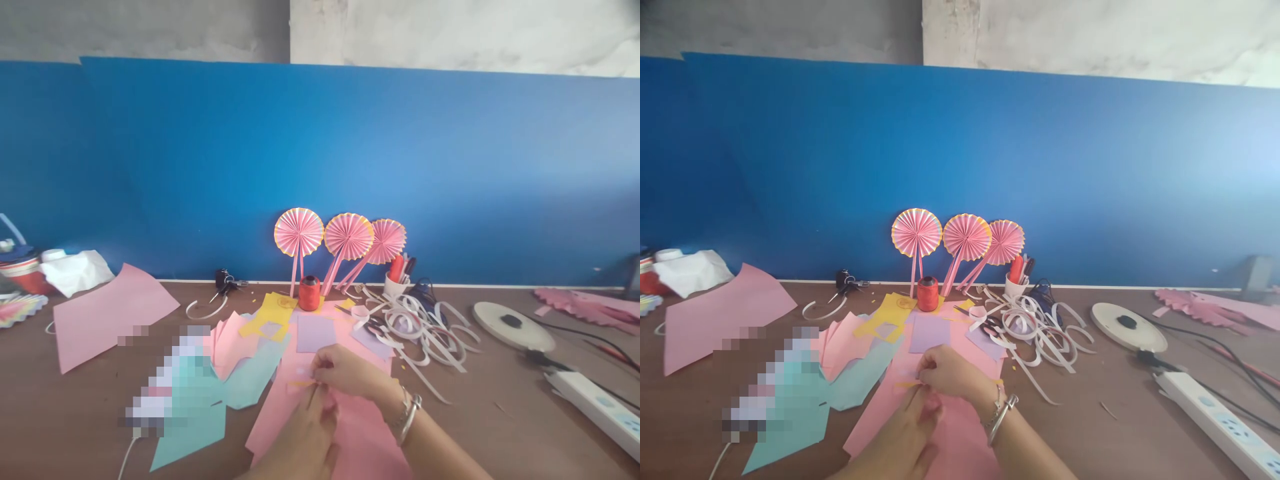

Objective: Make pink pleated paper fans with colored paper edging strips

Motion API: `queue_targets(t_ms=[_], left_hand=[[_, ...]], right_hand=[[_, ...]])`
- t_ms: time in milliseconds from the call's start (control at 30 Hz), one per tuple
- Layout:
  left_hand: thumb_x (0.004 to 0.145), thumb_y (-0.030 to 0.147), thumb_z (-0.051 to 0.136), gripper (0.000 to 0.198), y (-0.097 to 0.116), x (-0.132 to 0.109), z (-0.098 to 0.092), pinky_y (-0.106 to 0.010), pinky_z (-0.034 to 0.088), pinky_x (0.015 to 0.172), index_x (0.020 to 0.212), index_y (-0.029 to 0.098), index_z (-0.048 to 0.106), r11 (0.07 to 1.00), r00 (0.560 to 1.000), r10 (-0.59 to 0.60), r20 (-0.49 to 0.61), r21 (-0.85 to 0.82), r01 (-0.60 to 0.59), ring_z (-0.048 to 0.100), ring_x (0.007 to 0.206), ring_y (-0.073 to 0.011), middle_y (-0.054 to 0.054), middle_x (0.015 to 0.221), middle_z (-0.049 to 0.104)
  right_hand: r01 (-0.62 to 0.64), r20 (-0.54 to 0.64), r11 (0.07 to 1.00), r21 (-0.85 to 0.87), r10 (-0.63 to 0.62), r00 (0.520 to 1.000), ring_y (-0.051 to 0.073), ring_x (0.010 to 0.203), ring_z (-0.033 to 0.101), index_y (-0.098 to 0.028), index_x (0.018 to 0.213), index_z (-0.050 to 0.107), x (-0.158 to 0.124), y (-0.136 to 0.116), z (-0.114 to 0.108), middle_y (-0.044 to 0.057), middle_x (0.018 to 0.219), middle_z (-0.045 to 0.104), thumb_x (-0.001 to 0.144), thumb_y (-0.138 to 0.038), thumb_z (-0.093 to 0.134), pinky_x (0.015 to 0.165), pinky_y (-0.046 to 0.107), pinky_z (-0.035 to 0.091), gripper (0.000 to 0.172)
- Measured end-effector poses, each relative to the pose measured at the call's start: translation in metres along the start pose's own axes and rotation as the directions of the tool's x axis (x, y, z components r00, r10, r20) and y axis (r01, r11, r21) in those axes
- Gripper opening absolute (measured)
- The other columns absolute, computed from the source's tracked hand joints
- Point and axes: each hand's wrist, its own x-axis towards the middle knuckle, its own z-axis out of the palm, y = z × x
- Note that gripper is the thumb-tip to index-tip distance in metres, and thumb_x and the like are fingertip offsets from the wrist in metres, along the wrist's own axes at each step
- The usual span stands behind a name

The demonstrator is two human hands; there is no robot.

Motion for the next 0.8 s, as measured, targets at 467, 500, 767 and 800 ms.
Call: queue_targets(t_ms=[467,500,767,800], left_hand=[[0.078,0.019,0.050,0.025,0.003,-0.003,-0.026,-0.032,0.043,0.082,0.098,0.018,0.064,0.956,0.984,-0.166,-0.070,-0.256,0.143,0.055,0.091,-0.0216,-0.007,0.101,0.063],[0.078,0.018,0.048,0.020,-0.003,-0.002,-0.035,-0.029,0.044,0.075,0.087,0.019,0.066,0.927,0.973,-0.225,-0.053,-0.318,0.197,0.056,0.082,-0.0191,-0.004,0.088,0.065],[0.071,0.039,0.060,0.022,-0.056,0.003,-0.086,-0.022,0.032,0.054,0.073,0.018,0.056,0.599,0.859,-0.508,0.072,-0.687,0.412,0.046,0.060,-0.0116,0.006,0.062,0.049],[0.070,0.042,0.062,0.026,-0.058,0.004,-0.084,-0.022,0.032,0.053,0.074,0.017,0.057,0.577,0.854,-0.512,0.094,-0.699,0.423,0.045,0.059,-0.0115,0.006,0.062,0.049]], right_hand=[[0.006,-0.138,0.994,-0.110,-0.021,0.990,0.011,0.062,0.056,-0.017,0.077,0.071,0.000,-0.001,0.003,0.002,0.074,0.068,0.068,-0.008,0.043,0.053,0.019,0.038,0.030],[0.004,-0.131,0.994,-0.105,-0.018,0.991,0.011,0.061,0.055,-0.017,0.077,0.071,0.000,-0.002,0.003,0.002,0.074,0.068,0.069,-0.008,0.043,0.053,0.019,0.038,0.031],[-0.020,-0.099,1.000,-0.009,0.019,0.995,0.008,0.049,0.044,-0.015,0.072,0.070,-0.003,-0.012,0.001,0.001,0.067,0.064,0.068,-0.010,0.043,0.043,0.018,0.031,0.027],[-0.028,-0.092,1.000,-0.001,0.027,0.995,0.007,0.048,0.043,-0.015,0.070,0.070,-0.003,-0.012,0.002,0.001,0.066,0.063,0.068,-0.010,0.043,0.042,0.018,0.030,0.027]])
